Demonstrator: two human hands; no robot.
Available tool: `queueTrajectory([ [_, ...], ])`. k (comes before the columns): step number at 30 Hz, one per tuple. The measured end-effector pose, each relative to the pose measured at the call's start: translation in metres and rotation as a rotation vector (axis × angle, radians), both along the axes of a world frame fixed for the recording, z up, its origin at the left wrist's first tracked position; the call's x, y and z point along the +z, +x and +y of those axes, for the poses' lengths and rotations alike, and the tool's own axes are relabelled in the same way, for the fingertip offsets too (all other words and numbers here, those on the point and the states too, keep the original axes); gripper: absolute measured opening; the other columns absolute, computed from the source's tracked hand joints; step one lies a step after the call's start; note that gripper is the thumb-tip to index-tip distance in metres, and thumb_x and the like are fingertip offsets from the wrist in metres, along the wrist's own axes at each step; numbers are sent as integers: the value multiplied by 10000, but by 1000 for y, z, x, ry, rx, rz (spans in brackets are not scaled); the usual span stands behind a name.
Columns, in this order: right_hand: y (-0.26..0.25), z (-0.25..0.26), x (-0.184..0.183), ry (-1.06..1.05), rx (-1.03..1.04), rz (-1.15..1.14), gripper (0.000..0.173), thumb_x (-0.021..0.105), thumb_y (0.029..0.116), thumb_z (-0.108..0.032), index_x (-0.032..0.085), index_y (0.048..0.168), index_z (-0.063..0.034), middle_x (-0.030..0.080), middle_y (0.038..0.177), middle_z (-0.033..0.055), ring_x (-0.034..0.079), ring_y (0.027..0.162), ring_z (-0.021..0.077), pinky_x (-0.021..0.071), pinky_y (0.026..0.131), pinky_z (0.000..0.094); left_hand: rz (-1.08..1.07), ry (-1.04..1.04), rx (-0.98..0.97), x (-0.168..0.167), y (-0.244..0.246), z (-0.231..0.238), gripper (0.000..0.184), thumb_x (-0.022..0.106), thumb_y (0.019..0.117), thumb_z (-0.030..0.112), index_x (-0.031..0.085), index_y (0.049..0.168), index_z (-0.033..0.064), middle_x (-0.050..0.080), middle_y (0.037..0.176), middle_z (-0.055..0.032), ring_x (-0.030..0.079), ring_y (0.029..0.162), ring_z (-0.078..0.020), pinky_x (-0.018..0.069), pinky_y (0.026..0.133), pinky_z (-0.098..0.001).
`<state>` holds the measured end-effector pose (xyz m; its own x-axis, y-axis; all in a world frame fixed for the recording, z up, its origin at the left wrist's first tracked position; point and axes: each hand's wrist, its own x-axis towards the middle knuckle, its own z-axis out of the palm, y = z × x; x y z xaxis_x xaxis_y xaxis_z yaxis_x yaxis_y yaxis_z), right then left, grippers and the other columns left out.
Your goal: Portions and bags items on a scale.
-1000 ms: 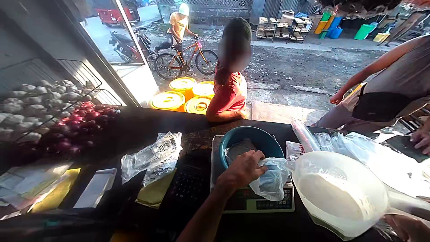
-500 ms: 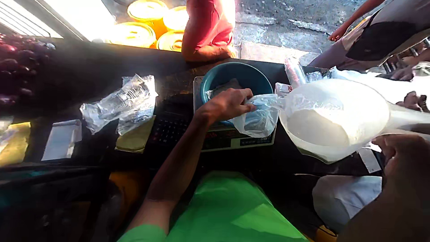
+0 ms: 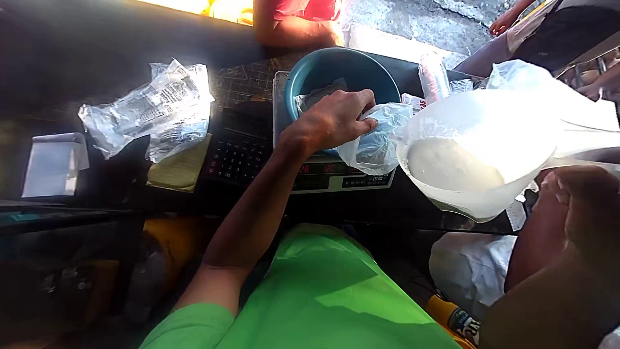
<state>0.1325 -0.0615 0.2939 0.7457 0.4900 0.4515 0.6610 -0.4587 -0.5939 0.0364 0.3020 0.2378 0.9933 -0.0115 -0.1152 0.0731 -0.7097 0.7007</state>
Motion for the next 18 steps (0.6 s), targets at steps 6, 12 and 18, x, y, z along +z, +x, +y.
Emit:
queueTrajectory([
  [6,-12,36,20,-176,20,-37,457,717,874,-580,631,938,-136,606,790,-108,575,700,-63,501,632,186,-26,-31,12,-1,-5,0,194,578,1042,268,624,1180,139,652,900,-27,637,795,-157,533,714,-392],
  [12,-19,55,30,-365,-44,-141,602,653,865,-686,607,885,-86,534,693,-13,485,599,44,401,568,306,-46,-58,22,-1,-8,-3,166,560,1046,203,632,1177,132,647,890,-30,630,779,-158,528,702,-381],
  [18,-17,57,30,-389,-34,-127,566,645,882,-672,612,904,-107,530,691,-31,477,589,25,394,551,284,-69,-77,23,-3,-7,-4,168,557,1045,201,635,1179,137,652,888,-16,630,772,-145,526,698,-371],
])
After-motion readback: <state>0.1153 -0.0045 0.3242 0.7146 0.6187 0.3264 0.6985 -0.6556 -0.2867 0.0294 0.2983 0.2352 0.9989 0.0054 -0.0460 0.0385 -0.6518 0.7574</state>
